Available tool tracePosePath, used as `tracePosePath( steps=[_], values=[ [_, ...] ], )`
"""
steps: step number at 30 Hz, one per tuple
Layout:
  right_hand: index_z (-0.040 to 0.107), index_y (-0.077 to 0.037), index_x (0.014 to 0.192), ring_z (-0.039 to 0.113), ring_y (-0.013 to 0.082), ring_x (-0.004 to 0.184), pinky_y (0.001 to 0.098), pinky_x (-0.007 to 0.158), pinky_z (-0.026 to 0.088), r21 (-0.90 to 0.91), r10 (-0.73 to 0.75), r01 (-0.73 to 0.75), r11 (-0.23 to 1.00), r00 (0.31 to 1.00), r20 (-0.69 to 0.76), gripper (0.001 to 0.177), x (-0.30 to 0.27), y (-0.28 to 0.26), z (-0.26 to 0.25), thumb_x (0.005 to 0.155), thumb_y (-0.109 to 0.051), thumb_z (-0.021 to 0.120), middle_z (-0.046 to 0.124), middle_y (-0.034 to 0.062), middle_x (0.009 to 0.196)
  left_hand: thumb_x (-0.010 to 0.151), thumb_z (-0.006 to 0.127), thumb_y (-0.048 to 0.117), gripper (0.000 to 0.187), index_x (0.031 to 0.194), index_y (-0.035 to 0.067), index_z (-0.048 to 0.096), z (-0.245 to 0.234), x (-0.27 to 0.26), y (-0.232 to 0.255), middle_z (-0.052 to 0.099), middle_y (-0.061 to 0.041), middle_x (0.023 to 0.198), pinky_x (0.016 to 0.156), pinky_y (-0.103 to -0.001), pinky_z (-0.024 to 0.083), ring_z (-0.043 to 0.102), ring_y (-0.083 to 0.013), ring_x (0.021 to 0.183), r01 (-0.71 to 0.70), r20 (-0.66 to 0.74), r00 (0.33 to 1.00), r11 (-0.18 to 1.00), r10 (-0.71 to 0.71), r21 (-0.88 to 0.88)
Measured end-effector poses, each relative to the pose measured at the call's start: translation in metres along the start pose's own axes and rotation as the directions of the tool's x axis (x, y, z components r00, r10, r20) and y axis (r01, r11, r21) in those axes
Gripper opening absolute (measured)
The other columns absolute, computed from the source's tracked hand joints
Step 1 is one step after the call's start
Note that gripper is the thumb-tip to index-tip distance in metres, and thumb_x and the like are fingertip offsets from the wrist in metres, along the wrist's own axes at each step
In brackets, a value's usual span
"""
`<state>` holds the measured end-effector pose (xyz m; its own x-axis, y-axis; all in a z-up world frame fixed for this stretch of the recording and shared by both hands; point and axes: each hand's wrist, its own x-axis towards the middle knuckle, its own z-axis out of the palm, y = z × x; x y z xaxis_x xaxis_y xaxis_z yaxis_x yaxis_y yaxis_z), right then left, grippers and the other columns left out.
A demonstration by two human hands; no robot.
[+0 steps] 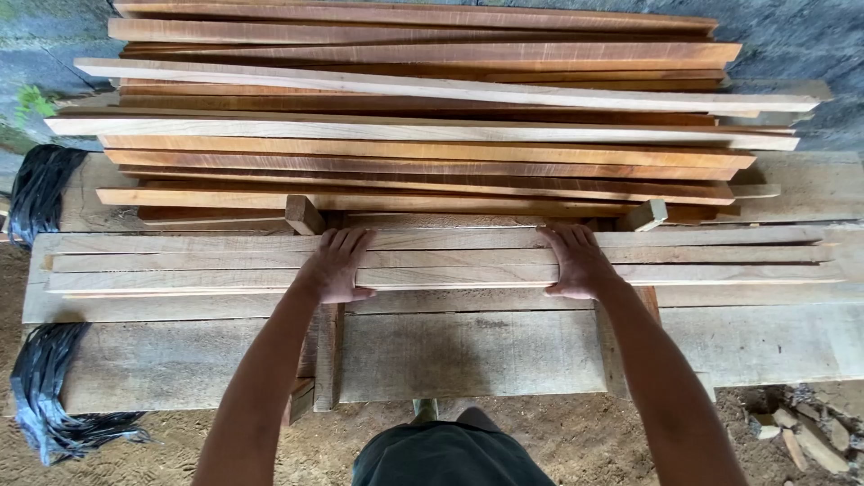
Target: The recorder is arranging, aligning, and inspecting various wooden planks on a workbench.
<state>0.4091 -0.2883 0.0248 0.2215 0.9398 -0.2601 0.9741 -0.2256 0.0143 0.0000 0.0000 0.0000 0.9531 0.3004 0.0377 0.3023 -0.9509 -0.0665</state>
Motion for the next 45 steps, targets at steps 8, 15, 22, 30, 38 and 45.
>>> tracePosePath(
  steps=[8,15,22,30,38,45],
  values=[
    [0.034,-0.02,0.159,0.045,0.0289,0.143,0.0467,0.125,0.025,0.091,-0.023,0.037,0.995,0.989,-0.149,0.115,-0.005,-0.006,-0.005,0.065,-0.076,0.072,0.048,0.0111,0.152,0.088,0.06,0.058,0.07,0.147,0.022,0.049,0.024,0.001,-0.007,0.062,-0.006,0.132,0.113,-0.045,0.04,0.06,-0.0241,0.127,0.178,-0.039,0.98,0.943,-0.196,-0.281],
    [0.057,-0.026,0.125,0.067,0.0232,0.114,0.0452,0.103,0.049,0.123,0.025,0.018,0.992,0.938,-0.345,0.04,0.021,0.019,0.028,0.097,-0.055,0.055,0.066,0.001,0.112,0.104,0.042,0.046,0.033,0.09,0.022,0.06,0.1,0.026,-0.006,0.062,0.002,0.081,0.097,-0.04,0.048,0.07,-0.019,0.088,0.431,-0.279,0.83,0.873,-0.483,-0.23],
    [0.072,-0.024,0.115,0.071,0.0224,0.1,0.0433,0.084,0.055,0.094,0.15,-0.122,0.988,0.908,-0.391,0.051,0.052,0.02,0.024,0.104,-0.065,0.043,0.071,0.0009,0.099,0.104,0.036,0.048,0.04,0.082,0.023,0.059,0.077,0.039,-0.006,0.061,0.003,0.077,0.089,-0.039,0.05,0.068,-0.0192,0.084,0.503,-0.221,0.818,0.847,-0.531,-0.172],
    [0.073,-0.022,0.122,0.073,0.0402,0.108,0.0555,0.094,0.054,0.364,0.333,-0.296,0.883,0.942,-0.042,0.064,0.078,0.028,-0.015,0.106,-0.069,0.032,0.077,0.0144,0.111,0.105,0.048,0.04,0.034,0.091,0.016,0.067,0.047,0.063,-0.016,0.07,-0.004,0.087,0.082,-0.043,0.057,0.072,-0.0247,0.091,0.343,-0.268,0.874,0.906,-0.405,-0.248],
    [0.047,-0.009,0.147,0.059,0.048,0.127,0.0618,0.11,0.045,0.44,-0.3,0.246,0.864,0.952,0.057,0.092,0.086,-0.011,-0.061,0.077,-0.056,0.084,0.061,0.0257,0.136,0.069,0.084,0.064,0.12,0.161,0.018,0.021,-0.078,0.064,0.013,0.028,-0.023,0.162,0.125,-0.057,0.024,0.03,-0.0424,0.15,-0.108,0.331,0.911,0.915,0.248,-0.388],
    [0.059,-0.007,0.125,0.072,0.0414,0.102,0.056,0.09,0.057,0.196,-0.451,0.461,0.865,0.887,-0.097,0.083,0.115,0.011,0.03,0.076,-0.073,0.073,0.073,0.0214,0.104,0.081,0.066,0.074,0.113,0.161,0.012,0.014,-0.042,0.058,0.006,0.043,-0.021,0.147,0.12,-0.051,0.035,0.047,-0.0373,0.138,-0.185,0.336,0.907,0.957,0.254,-0.223]
  ],
)
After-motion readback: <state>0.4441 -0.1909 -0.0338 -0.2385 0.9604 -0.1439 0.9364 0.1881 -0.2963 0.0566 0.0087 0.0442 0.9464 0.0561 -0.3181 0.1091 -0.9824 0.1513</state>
